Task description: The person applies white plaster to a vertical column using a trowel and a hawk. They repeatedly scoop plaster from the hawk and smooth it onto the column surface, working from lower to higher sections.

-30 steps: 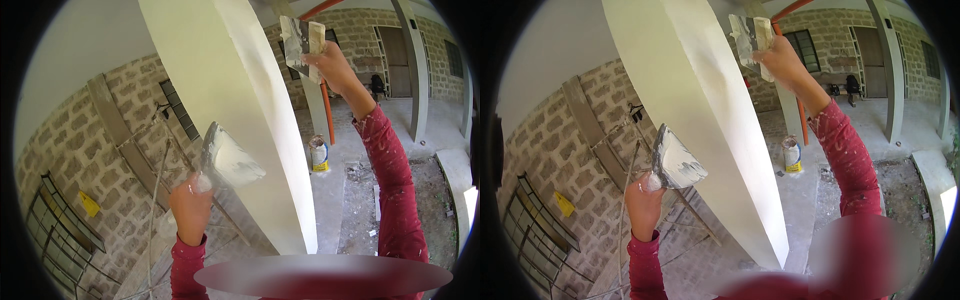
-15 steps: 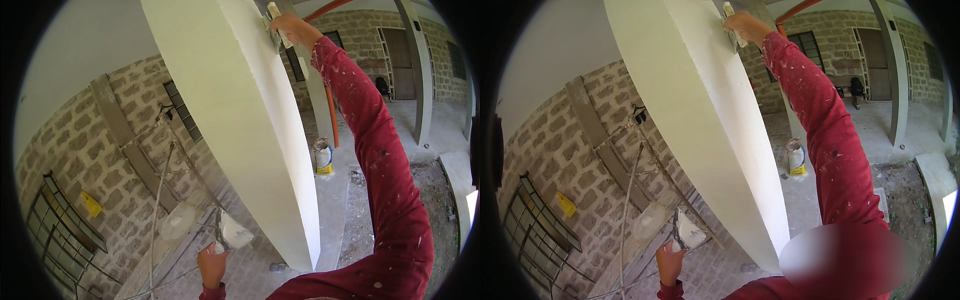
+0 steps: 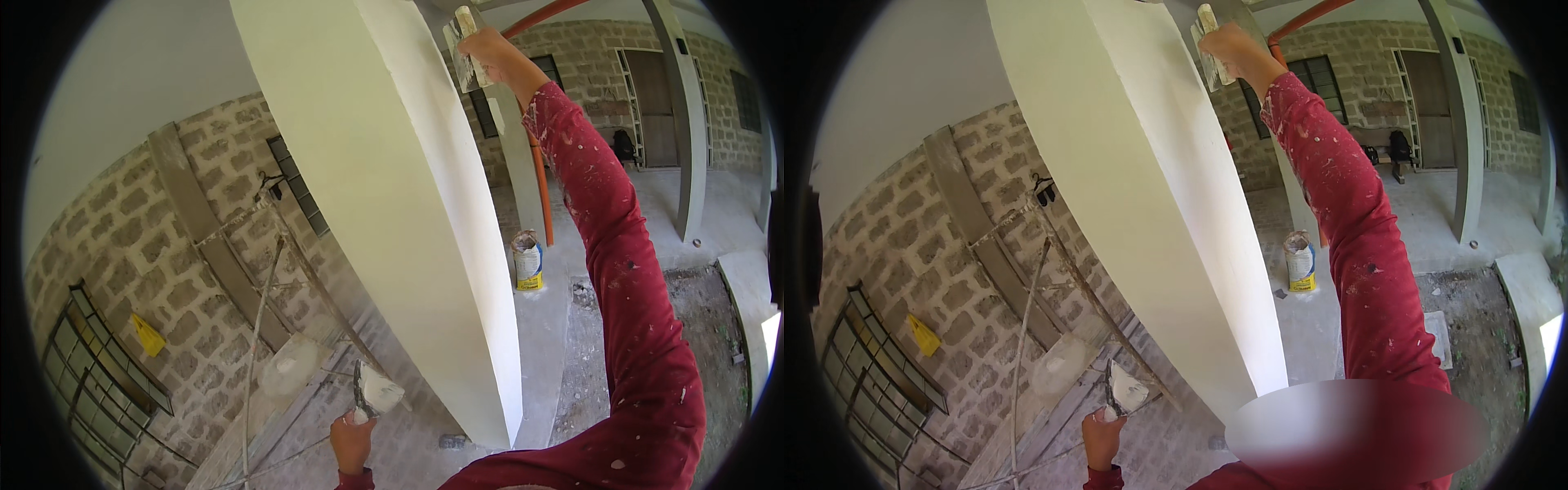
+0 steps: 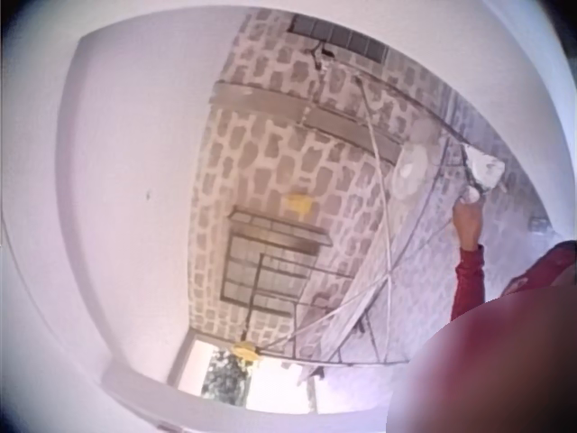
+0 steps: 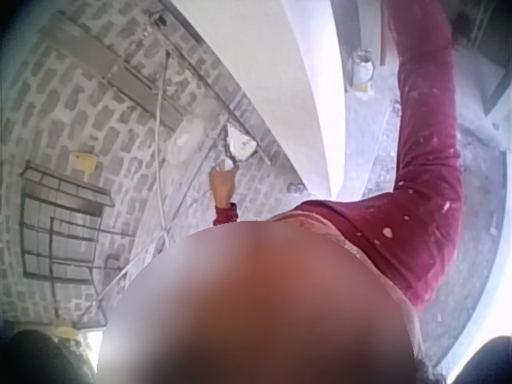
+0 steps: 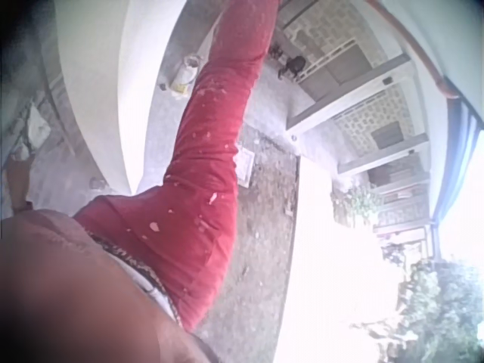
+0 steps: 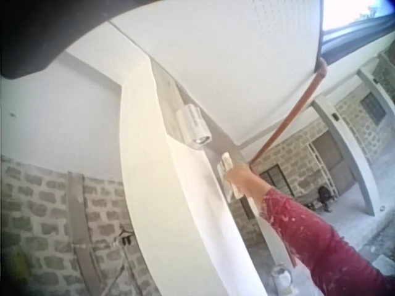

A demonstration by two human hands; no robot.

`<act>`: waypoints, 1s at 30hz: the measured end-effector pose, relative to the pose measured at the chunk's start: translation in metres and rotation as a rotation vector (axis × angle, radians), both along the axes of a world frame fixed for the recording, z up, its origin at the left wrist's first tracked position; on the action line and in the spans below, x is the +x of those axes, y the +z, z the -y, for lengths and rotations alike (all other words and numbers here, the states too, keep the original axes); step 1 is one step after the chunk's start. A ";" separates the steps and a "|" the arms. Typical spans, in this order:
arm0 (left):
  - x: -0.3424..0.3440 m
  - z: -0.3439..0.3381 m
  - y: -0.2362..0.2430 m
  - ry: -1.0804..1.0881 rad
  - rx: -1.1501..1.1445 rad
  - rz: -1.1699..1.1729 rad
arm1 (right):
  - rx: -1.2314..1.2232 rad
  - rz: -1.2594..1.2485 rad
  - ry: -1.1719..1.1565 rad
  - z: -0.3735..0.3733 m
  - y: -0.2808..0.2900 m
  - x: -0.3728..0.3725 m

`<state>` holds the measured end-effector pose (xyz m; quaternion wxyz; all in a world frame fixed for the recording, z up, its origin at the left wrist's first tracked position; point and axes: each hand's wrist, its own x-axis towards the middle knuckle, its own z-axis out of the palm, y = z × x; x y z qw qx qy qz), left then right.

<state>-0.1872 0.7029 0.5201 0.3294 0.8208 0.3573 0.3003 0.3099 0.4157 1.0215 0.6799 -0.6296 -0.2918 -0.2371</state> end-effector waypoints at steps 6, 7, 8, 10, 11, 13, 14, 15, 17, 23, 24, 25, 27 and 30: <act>-0.010 -0.002 -0.019 0.002 0.016 -0.032 | -0.192 0.070 -0.142 -0.020 0.018 0.018; -0.017 -0.005 -0.029 -0.001 0.009 -0.029 | -0.218 0.039 -0.137 -0.021 0.019 0.015; -0.024 -0.008 -0.041 0.011 -0.022 -0.010 | -0.221 0.033 -0.134 -0.022 0.020 0.012; -0.042 -0.015 -0.074 0.018 -0.079 0.058 | -0.219 0.062 -0.123 -0.024 0.020 0.001; -0.053 -0.021 -0.092 -0.007 0.152 -0.051 | -0.213 0.096 -0.114 -0.026 0.018 -0.006; -0.071 -0.036 -0.119 -0.061 0.616 -0.270 | -0.197 0.129 -0.091 -0.029 0.010 -0.025; -0.076 -0.040 -0.124 -0.033 0.574 -0.303 | -0.188 0.129 -0.078 -0.029 0.004 -0.035; -0.079 -0.043 -0.125 -0.005 0.531 -0.334 | -0.179 0.132 -0.064 -0.030 -0.002 -0.048; -0.074 -0.041 -0.113 0.061 0.326 -0.290 | -0.166 0.252 -0.027 -0.030 -0.023 -0.072; -0.017 -0.020 -0.026 0.038 0.004 0.016 | 0.012 0.194 0.060 0.008 -0.029 -0.064; -0.010 -0.017 -0.021 0.050 0.016 -0.030 | 0.051 0.112 0.072 0.011 -0.018 -0.050; -0.002 -0.015 -0.017 0.044 0.042 -0.039 | 0.029 0.118 0.078 0.011 -0.009 -0.036; 0.005 -0.013 -0.017 0.030 0.036 -0.024 | 0.021 0.019 0.045 0.007 0.007 -0.010; 0.004 -0.010 -0.026 0.027 -0.018 0.008 | -0.048 -0.043 0.008 -0.006 0.030 0.014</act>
